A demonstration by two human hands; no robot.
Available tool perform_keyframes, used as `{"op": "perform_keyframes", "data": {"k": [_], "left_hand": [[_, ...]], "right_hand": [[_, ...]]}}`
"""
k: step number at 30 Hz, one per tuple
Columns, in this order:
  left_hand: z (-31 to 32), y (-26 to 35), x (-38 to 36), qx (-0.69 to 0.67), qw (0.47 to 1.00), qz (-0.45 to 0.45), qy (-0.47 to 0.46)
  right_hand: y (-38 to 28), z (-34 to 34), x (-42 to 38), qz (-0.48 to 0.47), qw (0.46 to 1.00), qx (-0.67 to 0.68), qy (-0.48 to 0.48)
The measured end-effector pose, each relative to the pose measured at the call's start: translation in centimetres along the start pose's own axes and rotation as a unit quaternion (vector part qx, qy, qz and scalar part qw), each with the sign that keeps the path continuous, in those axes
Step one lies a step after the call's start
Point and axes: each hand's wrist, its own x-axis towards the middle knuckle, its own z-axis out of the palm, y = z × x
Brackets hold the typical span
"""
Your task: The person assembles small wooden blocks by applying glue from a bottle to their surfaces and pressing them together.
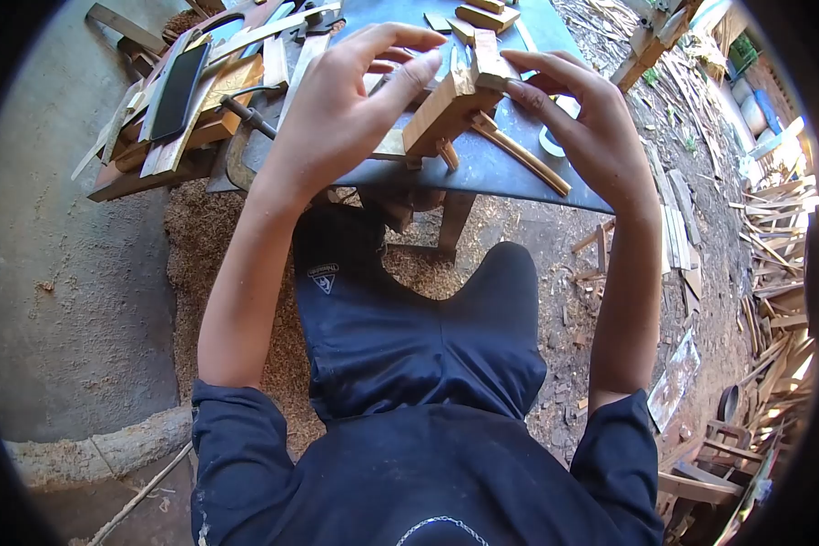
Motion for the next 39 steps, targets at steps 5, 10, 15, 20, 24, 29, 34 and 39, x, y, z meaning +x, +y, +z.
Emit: {"op": "perform_keyframes", "data": {"k": [5,10,15,20,24,29,34,39], "left_hand": [[1.4,-0.8,0.7,0.027,0.999,0.039,-0.010],[2.6,-1.4,1.2,0.016,0.997,0.079,0.001],[2.1,2.6,1.5,-0.061,0.995,-0.068,-0.039],[2.5,2.5,1.7,-0.068,0.995,-0.051,-0.056],[3.1,-1.1,2.0,0.034,0.996,0.074,-0.032],[3.0,-1.0,1.7,0.040,0.996,0.067,-0.033],[3.0,-1.1,1.6,0.029,0.997,0.064,-0.033],[3.2,0.0,1.6,-0.007,0.999,0.038,-0.014]], "right_hand": [[0.7,0.3,-0.4,0.003,1.000,-0.015,-0.001],[0.1,-0.2,-0.5,0.043,0.998,0.013,-0.032],[0.5,-0.6,-0.8,0.027,0.999,-0.011,-0.035],[1.4,-0.3,-0.9,0.013,1.000,0.002,-0.027],[1.1,-0.4,-1.0,0.008,1.000,-0.012,-0.026],[1.3,-0.2,-1.1,0.020,0.998,0.058,-0.013],[1.5,-0.1,-1.2,0.021,0.997,0.067,-0.003],[1.6,-0.5,-1.2,0.014,0.999,0.028,-0.013]]}}
